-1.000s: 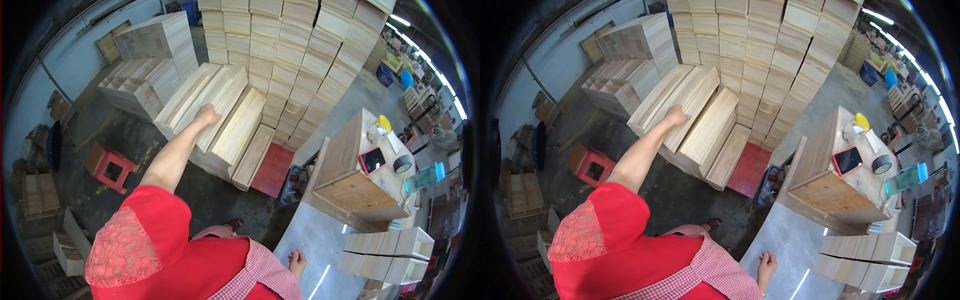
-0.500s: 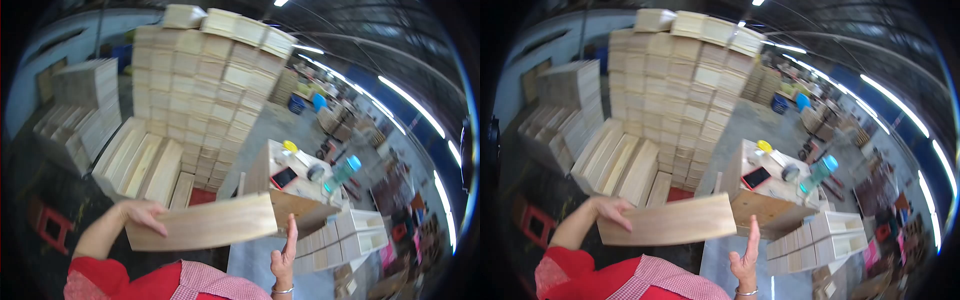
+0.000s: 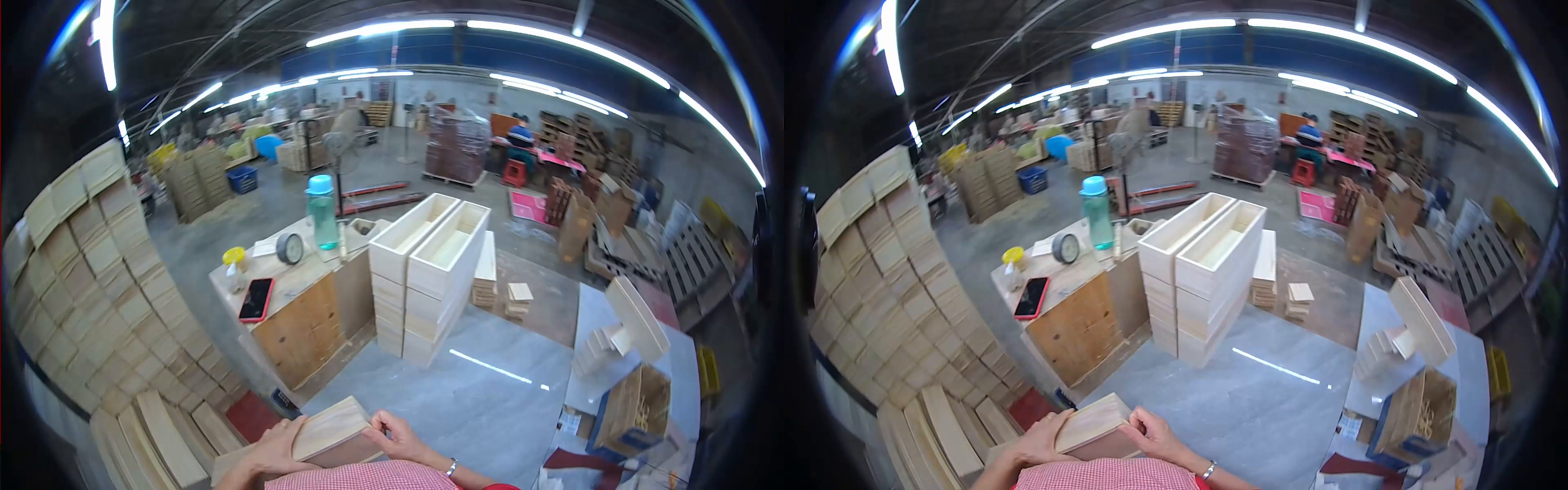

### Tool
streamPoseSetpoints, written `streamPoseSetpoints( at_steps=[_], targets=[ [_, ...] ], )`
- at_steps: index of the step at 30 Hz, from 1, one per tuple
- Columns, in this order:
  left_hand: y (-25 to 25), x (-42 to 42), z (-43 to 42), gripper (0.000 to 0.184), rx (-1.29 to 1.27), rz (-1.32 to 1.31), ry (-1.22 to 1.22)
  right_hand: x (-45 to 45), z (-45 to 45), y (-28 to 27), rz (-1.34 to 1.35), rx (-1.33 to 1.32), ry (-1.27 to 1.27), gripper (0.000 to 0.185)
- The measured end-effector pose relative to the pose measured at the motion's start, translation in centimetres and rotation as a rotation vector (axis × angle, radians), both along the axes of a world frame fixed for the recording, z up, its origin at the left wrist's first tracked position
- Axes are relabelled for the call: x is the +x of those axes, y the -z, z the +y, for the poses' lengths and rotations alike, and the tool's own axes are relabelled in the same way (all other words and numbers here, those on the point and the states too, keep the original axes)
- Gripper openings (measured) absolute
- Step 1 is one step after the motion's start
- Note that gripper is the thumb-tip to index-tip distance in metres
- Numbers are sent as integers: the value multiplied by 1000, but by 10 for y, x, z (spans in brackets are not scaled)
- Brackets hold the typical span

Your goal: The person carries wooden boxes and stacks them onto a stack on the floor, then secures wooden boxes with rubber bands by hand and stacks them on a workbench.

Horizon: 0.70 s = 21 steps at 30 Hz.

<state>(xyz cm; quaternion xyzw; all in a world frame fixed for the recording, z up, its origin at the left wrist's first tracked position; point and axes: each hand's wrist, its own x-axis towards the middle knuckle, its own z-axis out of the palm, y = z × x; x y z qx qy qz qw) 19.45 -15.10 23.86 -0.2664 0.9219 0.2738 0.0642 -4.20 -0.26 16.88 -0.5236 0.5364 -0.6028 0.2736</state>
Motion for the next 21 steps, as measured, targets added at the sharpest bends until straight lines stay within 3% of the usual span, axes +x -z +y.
streamPoseSetpoints(
  at_steps=[3, 7, 15, 18, 21],
  targets=[
    [15, -15, -14, 115, 178, 88, 88, 3, 10, -6, 67, -53, 122, 28],
    [24, -23, -29, 101, 322, 120, 208, 12, 24, -21, 100, 33, 246, 27],
    [17, -28, -32, 107, 298, 20, 327, 49, 50, -52, 187, 172, 402, 28],
    [79, -28, -47, 113, 337, 129, 40, 68, 62, -70, 2, 324, 139, 26],
    [28, -32, -25, 119, 305, 80, 181, 72, 57, -47, -44, 404, 112, 24]
  ],
)
